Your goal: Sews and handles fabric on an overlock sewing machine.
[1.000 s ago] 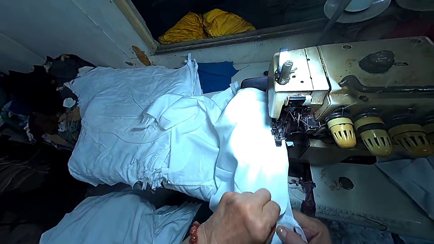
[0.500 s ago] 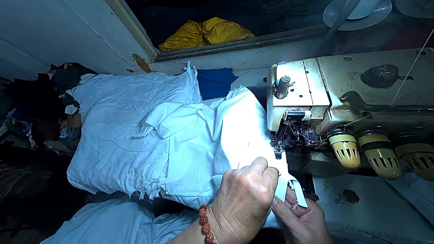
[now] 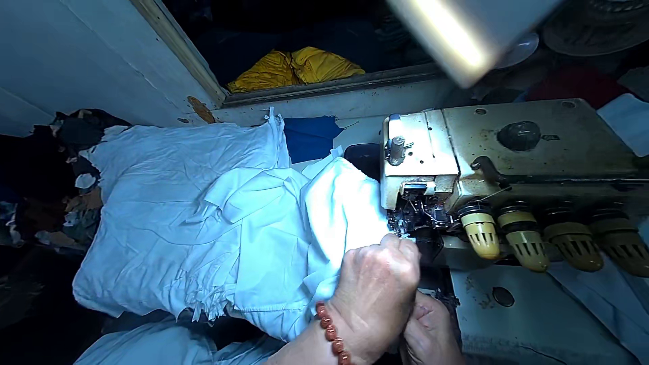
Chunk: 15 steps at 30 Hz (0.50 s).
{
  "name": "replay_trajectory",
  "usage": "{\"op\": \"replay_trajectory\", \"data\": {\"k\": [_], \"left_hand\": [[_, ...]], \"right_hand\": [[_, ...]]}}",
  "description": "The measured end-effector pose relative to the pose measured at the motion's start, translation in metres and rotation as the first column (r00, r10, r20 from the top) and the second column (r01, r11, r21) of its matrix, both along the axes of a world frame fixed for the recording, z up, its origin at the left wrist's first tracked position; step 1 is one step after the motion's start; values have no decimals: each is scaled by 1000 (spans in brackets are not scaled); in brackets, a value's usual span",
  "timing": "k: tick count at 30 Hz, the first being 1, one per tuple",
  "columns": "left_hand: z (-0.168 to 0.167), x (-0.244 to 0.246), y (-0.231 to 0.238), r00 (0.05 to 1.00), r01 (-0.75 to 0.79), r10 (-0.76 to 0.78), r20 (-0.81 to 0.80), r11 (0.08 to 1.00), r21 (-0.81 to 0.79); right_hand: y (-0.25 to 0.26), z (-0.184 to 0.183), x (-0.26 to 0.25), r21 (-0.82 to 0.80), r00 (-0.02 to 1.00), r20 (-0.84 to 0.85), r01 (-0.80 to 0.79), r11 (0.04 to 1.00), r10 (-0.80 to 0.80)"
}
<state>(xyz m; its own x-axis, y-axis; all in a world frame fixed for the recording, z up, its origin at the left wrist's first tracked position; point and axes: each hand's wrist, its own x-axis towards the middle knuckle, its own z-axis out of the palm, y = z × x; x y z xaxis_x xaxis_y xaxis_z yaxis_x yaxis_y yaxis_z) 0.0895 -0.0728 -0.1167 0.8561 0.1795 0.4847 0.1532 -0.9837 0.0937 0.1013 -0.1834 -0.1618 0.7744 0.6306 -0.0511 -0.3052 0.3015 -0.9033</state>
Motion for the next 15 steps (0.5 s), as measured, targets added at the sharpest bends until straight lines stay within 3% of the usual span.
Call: {"op": "replay_trajectory", "data": {"k": [3, 5, 8, 11, 13, 15], "left_hand": [[1, -29, 8, 989, 131, -139, -45, 980, -150], [11, -64, 15, 982, 109, -153, -108, 936, -336], [9, -115, 33, 934, -200, 58, -353, 903, -381], [-28, -158, 50, 744, -516, 213, -634, 785, -342], [-60, -187, 54, 773, -534, 297, -560, 782, -322], [-74, -203, 61, 836, -530, 403, -371, 768, -359]], "right_hand": [[2, -7, 2, 29, 998, 60, -20, 999, 18], [3, -10, 5, 22, 996, 79, -48, 999, 46], [4, -13, 6, -9, 994, 95, -45, 999, 45], [3, -12, 7, -28, 997, -6, -72, 997, 72], [4, -13, 8, -36, 998, 13, -56, 998, 57], [1, -15, 8, -41, 994, 104, -13, 999, 18]]}}
